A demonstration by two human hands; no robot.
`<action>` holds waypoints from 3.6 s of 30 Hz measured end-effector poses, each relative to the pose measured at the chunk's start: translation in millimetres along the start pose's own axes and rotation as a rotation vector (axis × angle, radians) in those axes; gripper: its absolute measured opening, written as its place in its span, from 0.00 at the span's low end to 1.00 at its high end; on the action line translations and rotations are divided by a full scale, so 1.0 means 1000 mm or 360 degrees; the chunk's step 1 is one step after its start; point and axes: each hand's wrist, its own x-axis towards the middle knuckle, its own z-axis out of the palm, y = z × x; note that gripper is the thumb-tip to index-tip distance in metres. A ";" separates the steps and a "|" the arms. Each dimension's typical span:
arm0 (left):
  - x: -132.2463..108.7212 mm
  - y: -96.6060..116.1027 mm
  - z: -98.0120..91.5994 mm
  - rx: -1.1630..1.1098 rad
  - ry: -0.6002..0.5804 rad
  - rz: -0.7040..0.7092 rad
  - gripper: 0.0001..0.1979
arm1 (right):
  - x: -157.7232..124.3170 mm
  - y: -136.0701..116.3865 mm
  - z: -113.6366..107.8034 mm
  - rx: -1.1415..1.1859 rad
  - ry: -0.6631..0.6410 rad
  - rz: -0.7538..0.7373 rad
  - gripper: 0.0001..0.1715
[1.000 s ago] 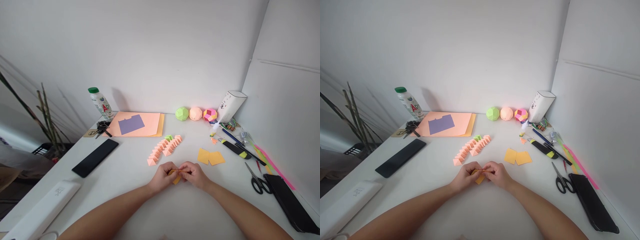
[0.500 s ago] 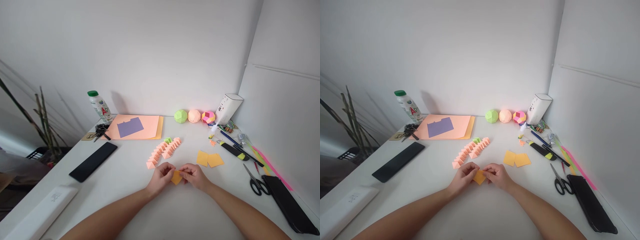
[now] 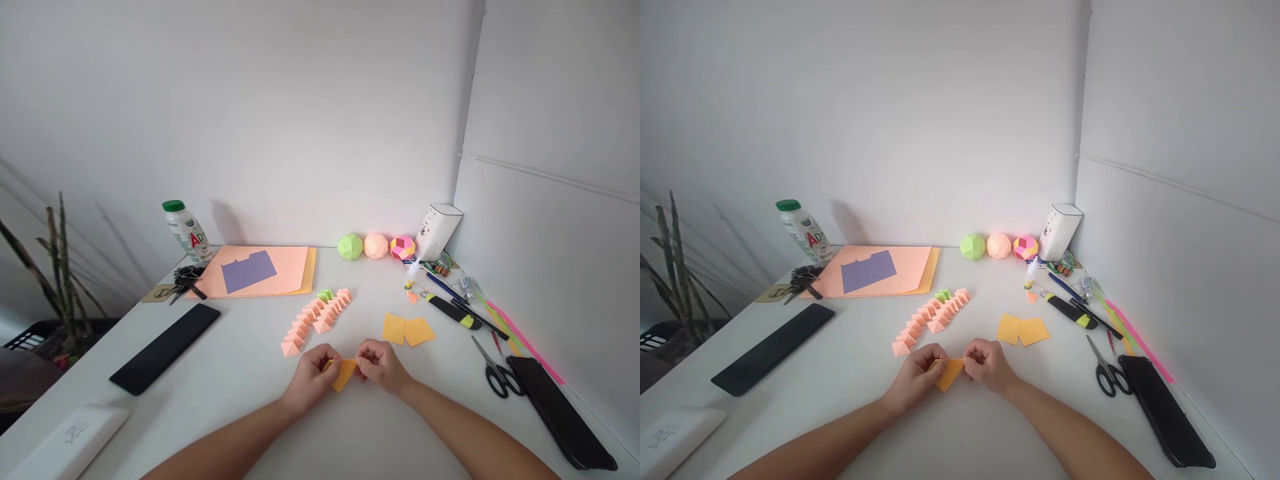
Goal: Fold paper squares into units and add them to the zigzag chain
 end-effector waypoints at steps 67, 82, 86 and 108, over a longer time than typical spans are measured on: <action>0.005 -0.008 -0.003 -0.0529 -0.0337 -0.0007 0.17 | 0.006 0.006 -0.007 0.0161 -0.0080 0.0062 0.15; 0.008 -0.015 -0.005 -0.0537 -0.0329 -0.0001 0.16 | 0.005 0.008 -0.004 0.0063 -0.0141 -0.0007 0.11; 0.007 -0.014 -0.004 -0.0494 -0.0320 -0.0009 0.16 | 0.005 0.008 -0.003 -0.0003 -0.0137 -0.0025 0.11; 0.008 -0.011 -0.005 -0.0491 -0.0300 -0.0032 0.14 | 0.002 0.008 0.000 -0.0297 -0.0042 -0.0196 0.12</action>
